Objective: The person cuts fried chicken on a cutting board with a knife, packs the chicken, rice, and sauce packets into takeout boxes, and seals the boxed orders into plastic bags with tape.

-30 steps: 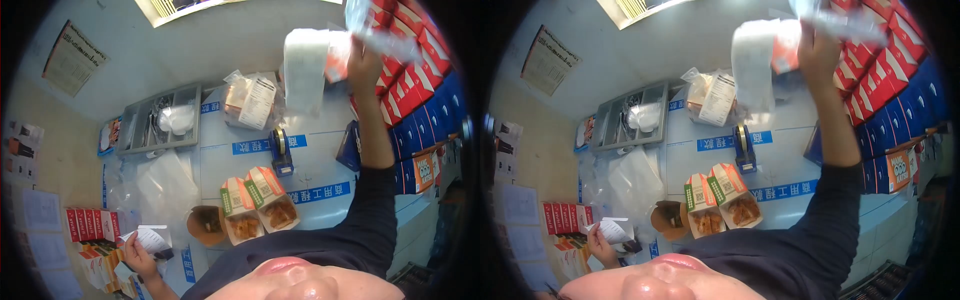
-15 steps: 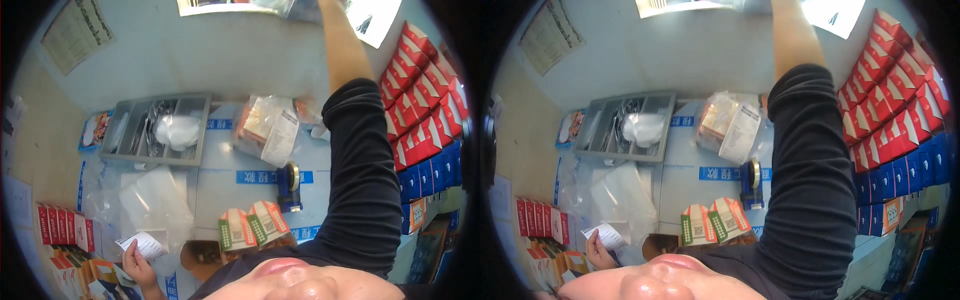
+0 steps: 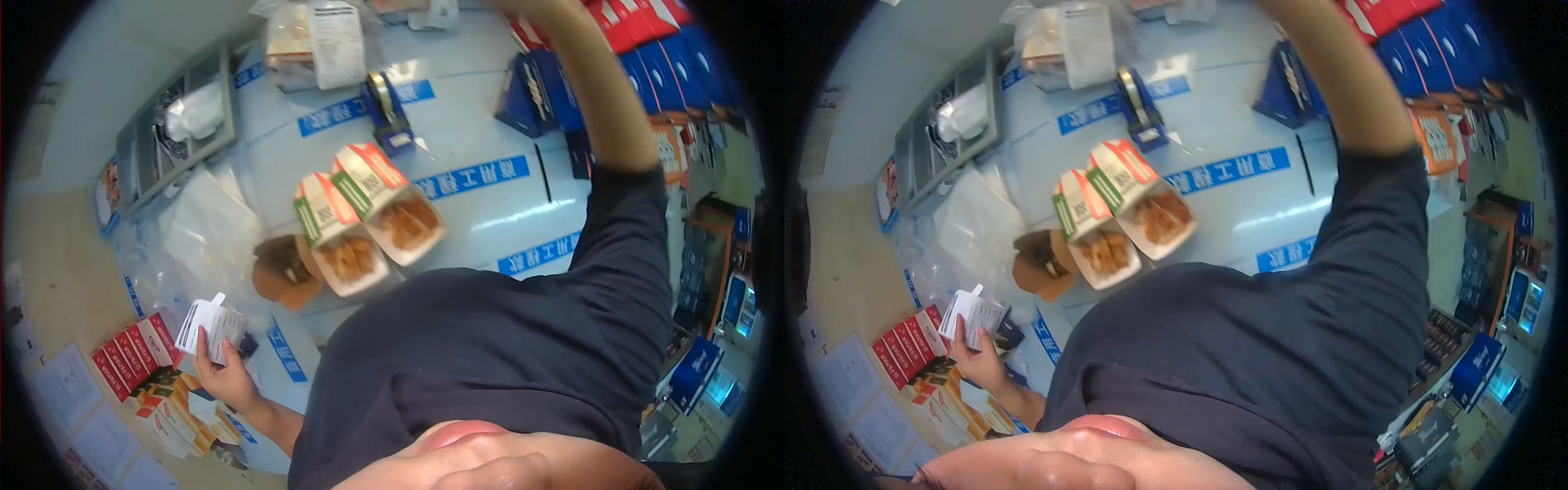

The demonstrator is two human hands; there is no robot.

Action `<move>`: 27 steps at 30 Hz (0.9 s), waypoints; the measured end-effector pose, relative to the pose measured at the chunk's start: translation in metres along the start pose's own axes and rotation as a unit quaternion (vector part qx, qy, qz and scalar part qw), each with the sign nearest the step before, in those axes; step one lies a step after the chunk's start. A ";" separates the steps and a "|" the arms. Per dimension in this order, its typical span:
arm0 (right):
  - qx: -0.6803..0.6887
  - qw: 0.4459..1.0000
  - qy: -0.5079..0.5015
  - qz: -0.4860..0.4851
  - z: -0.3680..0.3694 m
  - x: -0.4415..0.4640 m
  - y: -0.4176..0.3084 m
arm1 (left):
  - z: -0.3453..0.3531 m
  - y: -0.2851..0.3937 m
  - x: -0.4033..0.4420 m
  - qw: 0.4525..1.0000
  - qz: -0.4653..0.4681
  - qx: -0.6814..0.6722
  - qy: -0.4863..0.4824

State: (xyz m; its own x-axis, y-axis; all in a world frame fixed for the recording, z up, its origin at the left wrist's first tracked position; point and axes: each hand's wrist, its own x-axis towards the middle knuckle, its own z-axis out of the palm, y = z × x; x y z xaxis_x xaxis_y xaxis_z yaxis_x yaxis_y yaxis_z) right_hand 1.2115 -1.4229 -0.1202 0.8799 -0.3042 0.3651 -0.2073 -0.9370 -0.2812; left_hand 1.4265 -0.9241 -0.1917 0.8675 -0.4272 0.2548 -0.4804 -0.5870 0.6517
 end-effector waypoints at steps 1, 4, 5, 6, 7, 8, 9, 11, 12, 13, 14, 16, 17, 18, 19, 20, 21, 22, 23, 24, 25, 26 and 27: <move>0.025 0.995 -0.073 0.060 0.021 -0.050 -0.001 | -0.006 0.008 -0.009 0.996 0.046 0.058 -0.052; 0.060 0.954 -0.171 0.240 0.093 -0.198 0.012 | -0.014 0.043 -0.040 0.977 0.123 0.064 -0.165; -0.010 0.932 -0.205 0.299 0.115 -0.241 0.020 | -0.010 0.054 -0.049 0.970 0.130 0.034 -0.201; -0.050 0.894 -0.185 0.406 0.134 -0.277 0.021 | -0.003 0.065 -0.060 0.960 0.183 0.030 -0.212; -0.101 0.885 -0.104 0.443 0.151 -0.309 0.025 | 0.004 0.085 -0.069 0.940 0.236 0.048 -0.243; -0.150 0.866 -0.022 0.476 0.163 -0.330 0.028 | 0.014 0.098 -0.079 0.924 0.260 0.017 -0.279; -0.139 0.872 -0.024 0.468 0.168 -0.339 0.029 | 0.029 0.106 -0.089 0.902 0.299 -0.066 -0.306; -0.092 0.760 -0.117 0.633 0.172 -0.354 0.025 | 0.076 0.116 -0.113 0.830 0.311 -0.277 -0.372; -0.089 0.760 -0.122 0.632 0.173 -0.359 0.023 | 0.106 0.121 -0.127 0.808 0.260 -0.318 -0.423; -0.073 0.784 -0.145 0.599 0.173 -0.363 0.026 | 0.144 0.120 -0.142 0.801 0.219 -0.300 -0.469; -0.058 0.805 -0.167 0.566 0.174 -0.369 0.029 | 0.191 0.113 -0.163 0.806 0.200 -0.301 -0.469; 0.107 0.826 -0.078 0.547 0.166 -0.371 0.009 | 0.255 0.089 -0.203 0.853 0.143 -0.187 -0.465; 0.250 0.789 -0.014 0.561 0.152 -0.361 -0.021 | 0.266 0.074 -0.219 0.852 0.138 -0.192 -0.466; 0.260 0.848 0.026 0.462 0.156 -0.372 -0.029 | 0.275 0.061 -0.232 0.874 0.146 -0.152 -0.437; 0.269 0.893 0.066 0.356 0.161 -0.382 -0.037 | 0.279 0.055 -0.239 0.893 0.155 -0.109 -0.408; 0.269 0.892 0.063 0.358 0.162 -0.383 -0.050 | 0.279 0.055 -0.240 0.893 0.152 -0.109 -0.410; 0.386 0.845 0.085 0.359 0.165 -0.382 -0.068 | 0.276 0.056 -0.240 0.907 0.215 -0.033 -0.361; 0.499 0.783 0.106 0.357 0.170 -0.380 -0.085 | 0.272 0.054 -0.241 0.909 0.276 0.044 -0.310; 0.501 0.780 0.103 0.360 0.173 -0.378 -0.102 | 0.272 0.048 -0.242 0.893 0.290 0.088 -0.333; 0.536 0.748 0.123 0.370 0.177 -0.373 -0.116 | 0.270 0.043 -0.244 0.892 0.288 0.090 -0.336; 0.570 0.715 0.144 0.379 0.180 -0.369 -0.125 | 0.270 0.038 -0.246 0.882 0.322 0.104 -0.328; 0.571 0.713 0.144 0.380 0.188 -0.369 -0.129 | 0.271 0.034 -0.247 0.870 0.357 0.118 -0.318; 0.553 0.743 0.123 0.356 0.200 -0.373 -0.133 | 0.272 0.033 -0.247 0.856 0.357 0.153 -0.340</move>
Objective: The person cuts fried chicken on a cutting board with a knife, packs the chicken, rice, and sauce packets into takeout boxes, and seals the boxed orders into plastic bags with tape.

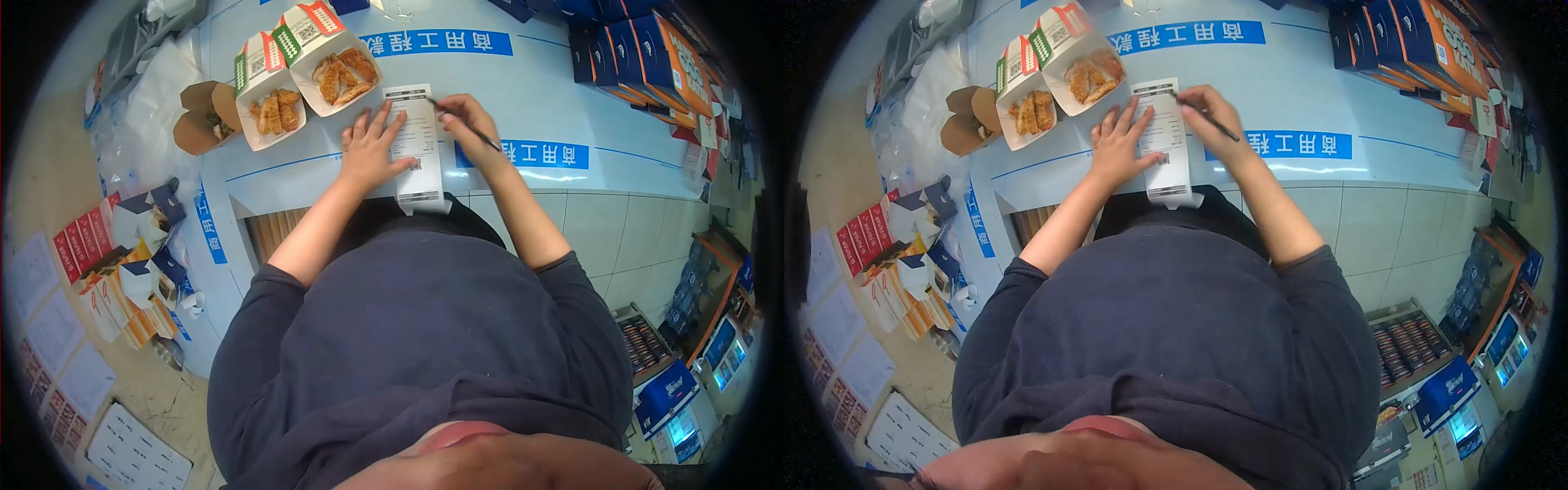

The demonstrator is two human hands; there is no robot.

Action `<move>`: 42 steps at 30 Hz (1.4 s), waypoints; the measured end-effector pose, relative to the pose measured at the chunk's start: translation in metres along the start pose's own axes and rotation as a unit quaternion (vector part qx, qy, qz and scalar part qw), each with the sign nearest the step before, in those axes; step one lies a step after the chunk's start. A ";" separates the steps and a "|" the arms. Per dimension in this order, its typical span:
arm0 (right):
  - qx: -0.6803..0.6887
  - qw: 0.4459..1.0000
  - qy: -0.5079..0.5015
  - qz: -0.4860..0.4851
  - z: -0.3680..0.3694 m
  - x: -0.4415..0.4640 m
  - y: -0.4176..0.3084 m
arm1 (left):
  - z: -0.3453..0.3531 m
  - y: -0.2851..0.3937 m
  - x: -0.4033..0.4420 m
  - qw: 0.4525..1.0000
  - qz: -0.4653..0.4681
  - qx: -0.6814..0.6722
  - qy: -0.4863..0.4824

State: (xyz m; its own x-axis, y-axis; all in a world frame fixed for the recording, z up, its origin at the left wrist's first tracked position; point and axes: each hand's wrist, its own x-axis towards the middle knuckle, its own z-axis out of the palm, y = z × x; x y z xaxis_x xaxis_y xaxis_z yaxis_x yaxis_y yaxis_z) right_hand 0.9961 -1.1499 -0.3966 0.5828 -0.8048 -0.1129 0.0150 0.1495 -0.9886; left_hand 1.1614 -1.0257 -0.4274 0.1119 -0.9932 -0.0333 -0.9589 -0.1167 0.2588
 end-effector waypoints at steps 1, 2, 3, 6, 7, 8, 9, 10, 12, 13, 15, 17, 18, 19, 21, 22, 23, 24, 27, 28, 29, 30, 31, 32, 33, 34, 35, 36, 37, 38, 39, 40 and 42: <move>-0.034 0.999 -0.026 -0.016 0.004 -0.005 0.012 | 0.002 0.000 0.001 1.000 0.000 -0.001 -0.005; -0.042 0.997 -0.059 0.013 0.006 -0.008 0.021 | -0.001 0.003 0.003 1.000 -0.011 0.002 -0.010; -0.042 0.997 -0.062 0.019 0.010 -0.011 0.029 | -0.003 0.005 0.004 1.000 -0.023 0.004 -0.013; -0.145 0.989 -0.022 -0.006 0.017 -0.010 0.041 | -0.005 0.001 0.002 0.999 -0.025 -0.026 -0.007; -0.146 0.989 -0.027 -0.005 0.016 -0.010 0.042 | -0.005 -0.001 0.002 0.998 -0.015 -0.053 0.003; -0.144 0.989 -0.029 0.014 0.016 -0.010 0.038 | -0.005 -0.002 0.002 0.998 -0.021 -0.054 0.004; -0.142 0.989 -0.029 0.034 0.017 -0.010 0.035 | -0.004 -0.003 0.001 0.998 -0.013 -0.059 0.008; -0.142 0.989 -0.032 0.038 0.019 -0.011 0.034 | -0.004 -0.004 0.000 0.998 -0.003 -0.064 0.009; -0.189 0.981 -0.019 0.038 0.022 -0.013 0.034 | -0.006 -0.004 0.001 0.998 -0.006 -0.066 0.003; -0.190 0.981 -0.022 0.041 0.025 -0.014 0.032 | -0.005 -0.004 0.003 0.998 -0.008 -0.066 0.002; -0.268 0.958 -0.068 -0.079 0.032 -0.015 0.030 | -0.002 -0.005 0.003 0.998 -0.009 -0.058 0.007; -0.308 0.937 -0.125 -0.103 0.028 -0.015 0.034 | -0.001 -0.006 0.002 0.999 -0.005 -0.047 0.013; -0.282 0.956 -0.074 -0.044 0.026 -0.017 0.033 | -0.002 -0.006 0.002 0.999 -0.004 -0.054 0.009; -0.255 0.967 -0.022 0.015 0.025 -0.017 0.033 | -0.002 -0.006 0.002 0.998 -0.003 -0.061 0.005; -0.242 0.970 -0.006 0.011 0.026 -0.016 0.033 | -0.004 -0.005 0.003 0.998 -0.006 -0.059 0.001; -0.210 0.976 -0.057 0.006 0.025 -0.014 0.035 | -0.005 -0.005 0.004 0.998 -0.007 -0.056 -0.003; -0.177 0.978 -0.107 0.000 0.024 -0.010 0.038 | -0.005 -0.004 0.003 0.998 -0.006 -0.057 -0.002; -0.146 0.987 -0.056 -0.026 0.023 -0.006 0.046 | -0.004 -0.005 0.003 0.998 -0.005 -0.055 -0.005; 0.013 0.990 -0.006 0.142 0.009 -0.001 0.032 | -0.005 -0.006 0.004 0.998 -0.006 -0.059 -0.002; -0.035 0.986 -0.009 0.160 0.012 -0.002 0.025 | -0.005 -0.005 0.003 0.998 -0.005 -0.064 0.000; -0.036 0.986 -0.009 0.161 0.018 -0.005 0.025 | -0.005 -0.005 0.002 0.998 -0.006 -0.065 -0.001; -0.083 0.988 0.008 0.130 0.024 -0.006 0.026 | -0.005 -0.005 0.002 0.998 -0.004 -0.064 0.001; -0.129 0.986 0.025 0.098 0.030 -0.007 0.026 | -0.004 -0.006 0.002 0.998 -0.003 -0.062 0.003; -0.168 0.986 0.006 0.008 0.036 -0.009 0.030 | -0.003 -0.006 0.002 0.998 -0.005 -0.063 0.004; -0.168 0.986 0.004 0.008 0.037 -0.010 0.032 | -0.001 -0.007 0.002 0.998 -0.004 -0.063 0.010; -0.225 0.973 -0.044 -0.027 0.039 -0.011 0.034 | 0.000 -0.007 0.002 0.998 -0.002 -0.062 0.016; -0.281 0.954 -0.091 -0.061 0.040 -0.012 0.035 | 0.000 -0.007 0.002 0.998 -0.003 -0.062 0.016; -0.255 0.961 -0.016 -0.108 0.042 -0.008 0.038 | -0.001 -0.008 0.002 0.998 0.000 -0.062 0.012; -0.255 0.961 -0.016 -0.108 0.041 -0.005 0.038 | -0.002 -0.007 0.002 0.998 0.002 -0.063 0.009; -0.248 0.967 -0.013 -0.052 0.039 0.000 0.035 | -0.002 -0.006 0.001 0.998 0.001 -0.063 0.011; -0.240 0.971 -0.008 0.003 0.035 0.004 0.031 | -0.002 -0.006 0.001 0.998 -0.004 -0.065 0.000; -0.207 0.978 -0.028 0.022 0.032 0.007 0.028 | -0.003 -0.007 0.002 0.998 -0.005 -0.067 -0.010; -0.186 0.982 0.009 0.029 0.029 0.008 0.025 | -0.006 -0.007 0.003 0.998 0.000 -0.062 -0.012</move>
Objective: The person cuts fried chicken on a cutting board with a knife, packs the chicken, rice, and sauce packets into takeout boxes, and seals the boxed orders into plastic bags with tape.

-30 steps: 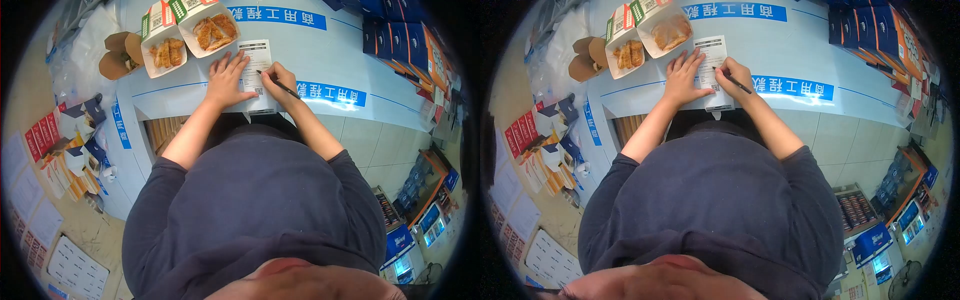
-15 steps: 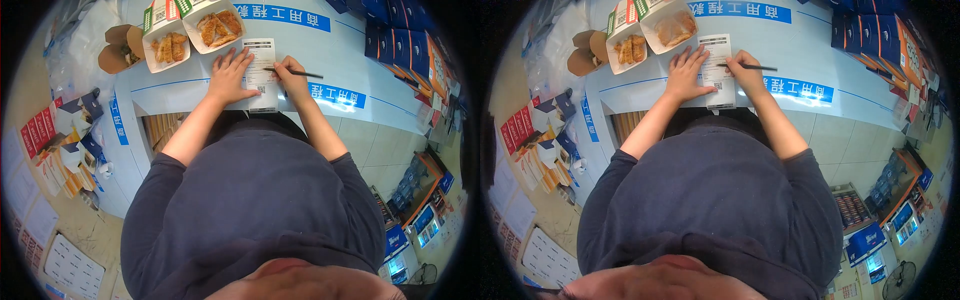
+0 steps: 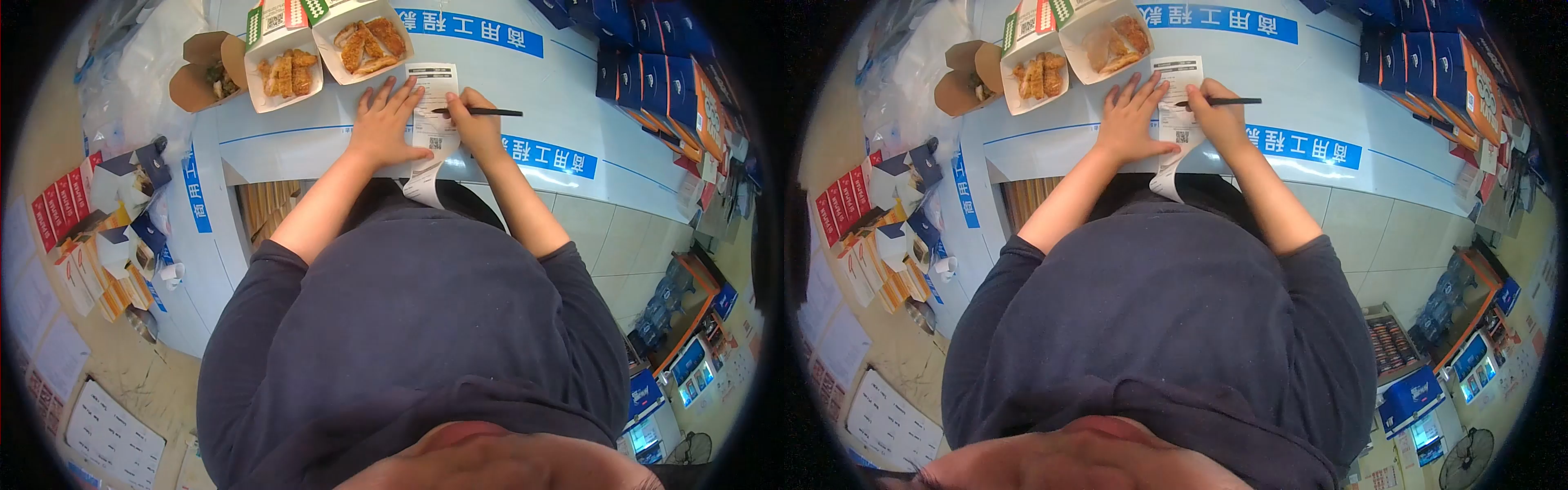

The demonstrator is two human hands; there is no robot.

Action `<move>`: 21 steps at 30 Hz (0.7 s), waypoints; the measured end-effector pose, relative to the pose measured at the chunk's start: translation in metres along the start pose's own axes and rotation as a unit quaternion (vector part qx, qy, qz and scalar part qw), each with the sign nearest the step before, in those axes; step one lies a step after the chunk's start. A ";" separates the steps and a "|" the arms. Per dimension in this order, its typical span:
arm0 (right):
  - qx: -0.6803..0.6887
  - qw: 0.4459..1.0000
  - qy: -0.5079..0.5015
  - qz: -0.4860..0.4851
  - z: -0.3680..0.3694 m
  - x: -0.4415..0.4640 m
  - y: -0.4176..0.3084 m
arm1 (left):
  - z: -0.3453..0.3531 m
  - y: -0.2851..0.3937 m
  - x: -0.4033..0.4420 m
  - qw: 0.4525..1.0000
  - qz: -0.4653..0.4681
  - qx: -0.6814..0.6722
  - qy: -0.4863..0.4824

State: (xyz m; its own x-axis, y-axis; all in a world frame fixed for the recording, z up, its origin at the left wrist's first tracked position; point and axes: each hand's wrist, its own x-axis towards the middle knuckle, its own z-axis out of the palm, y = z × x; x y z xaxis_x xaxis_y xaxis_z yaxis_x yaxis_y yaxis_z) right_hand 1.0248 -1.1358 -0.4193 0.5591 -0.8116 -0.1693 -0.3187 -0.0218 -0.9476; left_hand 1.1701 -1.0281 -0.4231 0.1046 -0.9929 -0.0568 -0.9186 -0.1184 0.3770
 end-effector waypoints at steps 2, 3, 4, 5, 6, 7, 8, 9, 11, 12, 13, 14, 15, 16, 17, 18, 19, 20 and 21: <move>-0.026 1.000 -0.002 -0.004 -0.003 -0.003 -0.007 | 0.000 0.002 0.000 1.000 0.000 0.003 -0.006; -0.024 1.000 -0.007 -0.008 -0.003 -0.007 -0.004 | 0.000 0.003 0.002 1.000 0.002 0.004 -0.023; -0.056 0.997 0.009 -0.056 0.001 -0.010 0.004 | -0.003 0.001 0.001 0.999 -0.002 0.011 -0.039; -0.082 0.991 0.022 -0.108 0.007 -0.009 0.007 | -0.006 -0.001 0.000 0.999 -0.019 0.026 -0.035; -0.115 0.991 0.046 -0.054 0.004 -0.002 0.005 | -0.006 -0.001 0.001 0.999 -0.003 0.017 -0.046; -0.152 0.986 0.069 0.000 0.000 0.004 0.001 | -0.006 -0.003 0.000 0.998 0.013 0.005 -0.055; -0.131 0.991 0.021 0.022 0.001 0.001 -0.006 | -0.006 -0.005 -0.002 0.999 -0.003 0.016 -0.050; -0.113 0.992 -0.023 0.045 0.001 -0.007 -0.015 | -0.006 -0.005 -0.005 1.000 0.003 -0.001 -0.028; -0.337 0.913 -0.133 -0.189 0.003 -0.026 -0.010 | -0.009 -0.007 -0.017 1.000 0.014 -0.015 0.002; -0.343 0.900 -0.141 -0.228 0.001 -0.032 -0.008 | -0.011 -0.009 -0.028 0.996 -0.071 -0.053 0.012; -0.388 0.880 -0.143 -0.235 -0.005 -0.033 -0.009 | -0.013 -0.016 -0.034 0.984 -0.149 -0.093 0.017; -0.405 0.877 -0.092 -0.240 -0.013 -0.021 -0.002 | -0.011 -0.026 -0.034 0.986 -0.138 -0.095 0.017; -0.422 0.872 -0.046 -0.245 -0.023 -0.004 0.009 | -0.007 -0.036 -0.036 0.962 -0.189 -0.161 0.111; -0.451 0.865 -0.024 -0.220 -0.034 0.017 0.008 | -0.004 -0.042 -0.035 0.922 -0.242 -0.225 0.203; -0.463 0.861 0.006 -0.211 -0.045 0.042 0.014 | -0.011 -0.046 -0.025 0.921 -0.241 -0.229 0.201; -0.470 0.868 -0.005 -0.161 -0.053 0.061 -0.002 | -0.027 -0.051 -0.008 0.891 -0.265 -0.318 0.188; -0.480 0.864 -0.011 -0.156 -0.059 0.082 -0.007 | -0.037 -0.057 0.007 0.853 -0.285 -0.401 0.173; -0.474 0.868 -0.018 -0.147 -0.064 0.097 -0.009 | -0.036 -0.064 0.015 0.855 -0.280 -0.401 0.171; -0.475 0.868 -0.013 -0.145 -0.064 0.110 -0.011 | -0.032 -0.070 0.022 0.881 -0.291 -0.333 0.166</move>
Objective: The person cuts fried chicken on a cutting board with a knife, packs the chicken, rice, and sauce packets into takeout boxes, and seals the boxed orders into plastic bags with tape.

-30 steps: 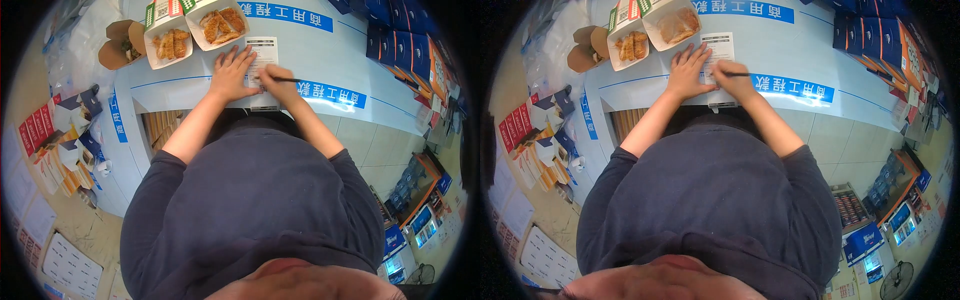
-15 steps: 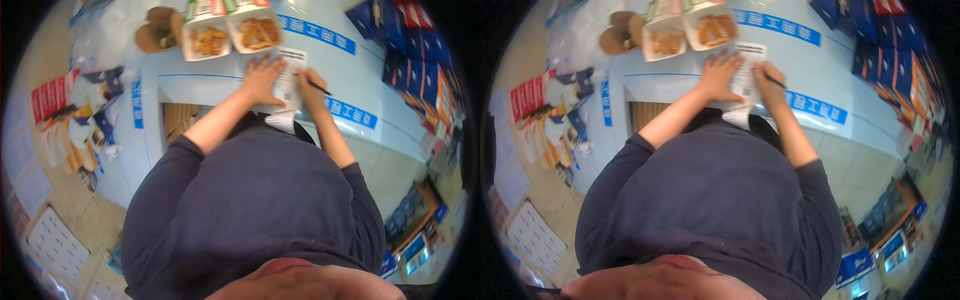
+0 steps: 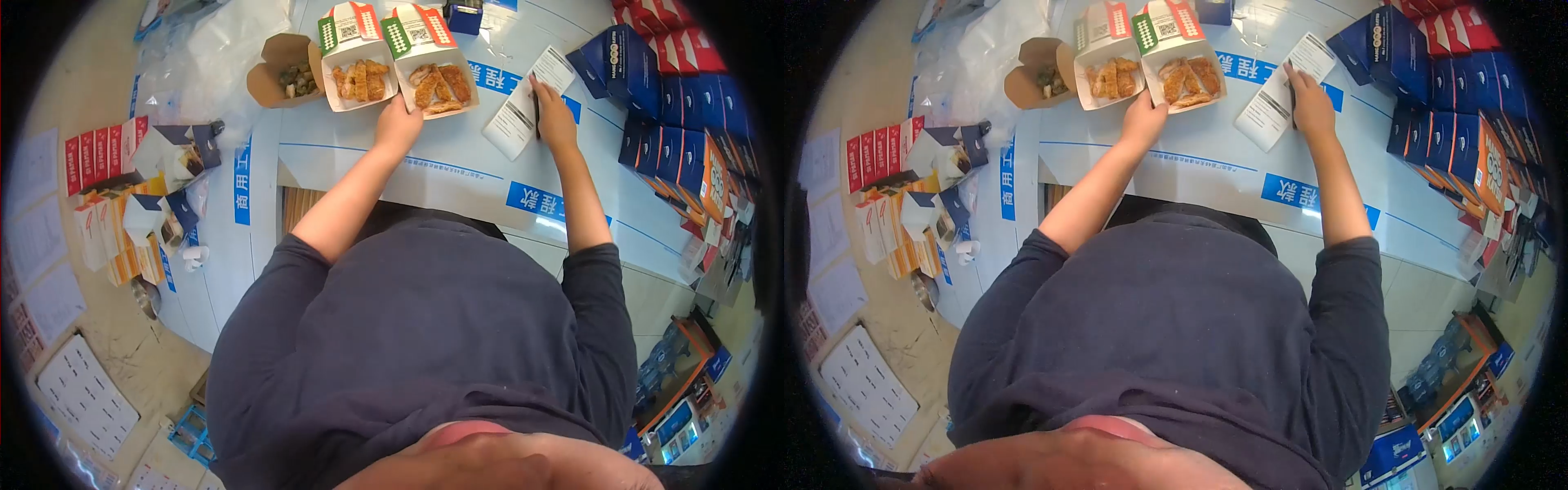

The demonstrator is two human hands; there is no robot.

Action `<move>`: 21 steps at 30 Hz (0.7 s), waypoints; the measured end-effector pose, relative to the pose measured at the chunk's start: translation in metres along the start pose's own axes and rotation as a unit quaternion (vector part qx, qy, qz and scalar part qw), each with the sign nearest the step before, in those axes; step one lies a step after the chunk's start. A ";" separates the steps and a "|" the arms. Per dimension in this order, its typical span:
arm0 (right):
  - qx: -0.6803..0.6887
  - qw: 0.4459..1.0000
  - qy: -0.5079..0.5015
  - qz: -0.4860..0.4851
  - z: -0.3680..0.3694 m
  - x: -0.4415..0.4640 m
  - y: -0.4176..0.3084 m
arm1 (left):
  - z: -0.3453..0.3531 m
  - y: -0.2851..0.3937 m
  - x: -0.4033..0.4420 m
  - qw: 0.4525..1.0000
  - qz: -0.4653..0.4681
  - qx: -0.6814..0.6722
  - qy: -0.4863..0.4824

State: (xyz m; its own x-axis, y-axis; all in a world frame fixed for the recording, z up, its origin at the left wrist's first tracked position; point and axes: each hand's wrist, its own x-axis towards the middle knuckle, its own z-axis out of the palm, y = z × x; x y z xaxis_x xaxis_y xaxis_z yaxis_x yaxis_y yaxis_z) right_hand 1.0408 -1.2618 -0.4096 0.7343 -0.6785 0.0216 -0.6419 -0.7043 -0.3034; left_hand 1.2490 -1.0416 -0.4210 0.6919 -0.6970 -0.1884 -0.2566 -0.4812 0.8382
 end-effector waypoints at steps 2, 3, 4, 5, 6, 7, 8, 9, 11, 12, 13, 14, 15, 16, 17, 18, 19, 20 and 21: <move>-0.034 0.991 0.118 -0.050 -0.001 0.016 0.000 | 0.002 -0.004 -0.003 0.997 0.011 0.070 0.012; 0.042 0.991 0.118 -0.048 -0.004 0.019 -0.011 | -0.003 -0.001 -0.019 0.994 0.010 0.104 -0.023; 0.171 0.981 0.094 0.011 -0.007 0.012 -0.034 | -0.006 0.000 -0.032 0.989 0.010 0.138 -0.059; 0.224 0.970 0.018 0.090 -0.004 0.012 -0.053 | -0.004 -0.008 -0.039 0.988 0.016 0.137 -0.064; 0.233 0.960 -0.044 0.150 0.002 0.010 -0.069 | 0.000 -0.023 -0.045 0.995 0.034 0.078 -0.051; 0.225 0.955 -0.085 0.176 0.004 0.009 -0.087 | 0.003 -0.030 -0.047 0.998 0.050 0.018 -0.041; 0.221 0.956 -0.126 0.144 -0.003 0.011 -0.101 | 0.000 -0.018 -0.042 0.997 0.054 0.017 -0.051; 0.232 0.943 -0.193 0.141 -0.013 0.015 -0.112 | -0.007 0.009 -0.029 0.998 0.015 0.034 -0.049; 0.198 0.956 -0.170 0.132 0.004 0.018 -0.119 | -0.007 0.046 -0.008 0.991 -0.013 0.129 -0.029; 0.212 0.954 -0.172 0.122 0.003 0.018 -0.120 | -0.007 0.054 -0.006 0.991 -0.008 0.128 -0.033; 0.220 0.944 -0.205 0.132 -0.002 0.015 -0.116 | -0.009 0.060 -0.005 0.975 -0.021 0.208 -0.069; 0.219 0.945 -0.201 0.136 -0.014 0.011 -0.112 | -0.012 0.066 -0.004 0.952 -0.034 0.287 -0.102; 0.252 0.945 -0.187 0.089 -0.024 0.005 -0.102 | -0.021 0.072 -0.012 0.964 -0.016 0.243 -0.107; 0.285 0.942 -0.172 0.042 -0.032 -0.003 -0.091 | -0.032 0.063 -0.022 0.964 -0.014 0.242 -0.110; 0.369 0.921 -0.108 -0.065 -0.028 -0.015 -0.077 | -0.044 0.047 -0.030 0.958 0.172 0.206 -0.102; 0.369 0.908 -0.154 -0.125 -0.030 -0.029 -0.063 | -0.049 0.032 -0.036 0.917 0.353 0.164 -0.088; 0.356 0.902 -0.106 -0.219 -0.016 -0.047 -0.053 | -0.049 0.019 -0.045 0.888 0.403 0.203 -0.087; 0.339 0.885 -0.061 -0.312 -0.002 -0.060 -0.046 | -0.045 0.006 -0.054 0.857 0.448 0.240 -0.082; 0.339 0.884 -0.064 -0.315 0.001 -0.063 -0.040 | -0.039 0.003 -0.059 0.838 0.478 0.257 -0.052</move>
State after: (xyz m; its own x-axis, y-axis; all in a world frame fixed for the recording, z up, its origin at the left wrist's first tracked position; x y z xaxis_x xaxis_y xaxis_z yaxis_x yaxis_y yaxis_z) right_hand 1.0205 -1.1905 -0.3992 0.9455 -0.1363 0.2957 0.1520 -0.6184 -0.7710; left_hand 1.2339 -0.9814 -0.3880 -0.0513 -0.9245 0.3776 -0.9356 0.1767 0.3056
